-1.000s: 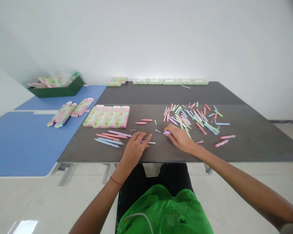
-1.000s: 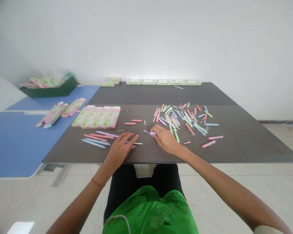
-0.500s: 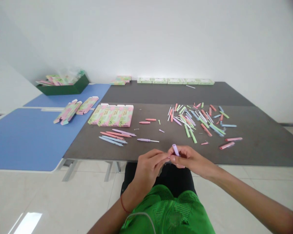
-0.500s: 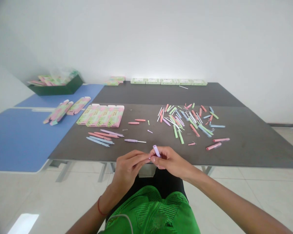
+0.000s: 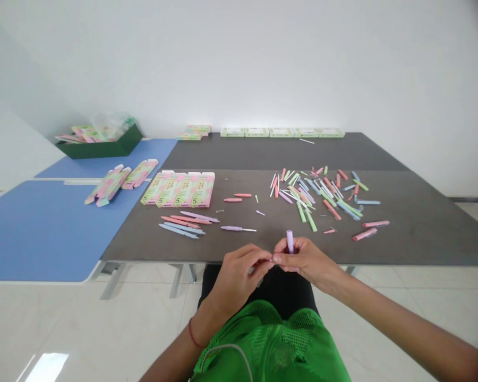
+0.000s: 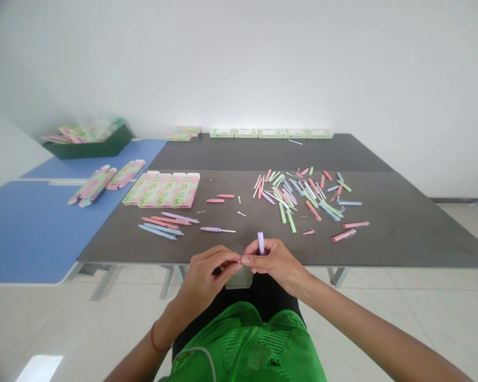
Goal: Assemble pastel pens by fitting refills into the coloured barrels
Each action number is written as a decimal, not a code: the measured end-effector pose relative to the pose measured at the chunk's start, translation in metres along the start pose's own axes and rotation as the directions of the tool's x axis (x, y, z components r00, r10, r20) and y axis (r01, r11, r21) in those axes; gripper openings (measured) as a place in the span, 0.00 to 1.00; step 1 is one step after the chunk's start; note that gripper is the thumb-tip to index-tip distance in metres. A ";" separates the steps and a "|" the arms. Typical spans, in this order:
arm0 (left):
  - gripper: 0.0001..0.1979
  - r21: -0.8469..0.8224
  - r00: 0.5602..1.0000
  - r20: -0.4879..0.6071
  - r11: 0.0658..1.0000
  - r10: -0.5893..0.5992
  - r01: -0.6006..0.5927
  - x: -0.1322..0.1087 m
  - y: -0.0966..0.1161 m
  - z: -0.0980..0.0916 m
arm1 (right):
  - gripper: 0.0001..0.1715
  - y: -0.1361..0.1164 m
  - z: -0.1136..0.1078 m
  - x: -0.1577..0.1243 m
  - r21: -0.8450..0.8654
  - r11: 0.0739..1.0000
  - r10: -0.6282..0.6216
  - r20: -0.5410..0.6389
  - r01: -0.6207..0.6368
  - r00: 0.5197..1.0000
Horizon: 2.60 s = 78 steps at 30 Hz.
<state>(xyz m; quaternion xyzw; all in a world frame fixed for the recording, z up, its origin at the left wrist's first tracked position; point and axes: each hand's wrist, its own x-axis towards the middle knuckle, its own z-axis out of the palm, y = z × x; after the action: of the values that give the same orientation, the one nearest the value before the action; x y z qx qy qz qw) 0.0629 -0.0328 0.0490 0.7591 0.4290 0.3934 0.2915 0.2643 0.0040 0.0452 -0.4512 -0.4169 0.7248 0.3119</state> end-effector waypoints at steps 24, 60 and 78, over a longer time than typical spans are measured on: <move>0.04 0.031 0.996 -0.061 0.998 -0.059 0.061 -0.006 -0.019 0.000 | 0.12 -0.005 -0.009 0.010 -0.512 0.811 -0.240 0.151 0.283 0.959; 0.04 0.378 0.994 -0.109 0.923 -0.033 0.072 0.017 -0.054 -0.042 | 0.17 -0.009 -0.009 0.053 -0.564 0.689 -0.569 -0.030 0.456 0.822; 0.06 0.000 0.979 -0.087 0.983 -0.185 0.186 0.000 -0.047 -0.030 | 0.24 -0.002 -0.030 0.033 -0.518 0.773 -0.387 0.074 0.367 0.919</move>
<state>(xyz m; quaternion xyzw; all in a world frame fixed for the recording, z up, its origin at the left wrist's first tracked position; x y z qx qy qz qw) 0.0175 -0.0076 0.0277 0.6994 0.5116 0.3952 0.3049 0.2791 0.0420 0.0270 -0.4390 -0.6736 0.4986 0.3239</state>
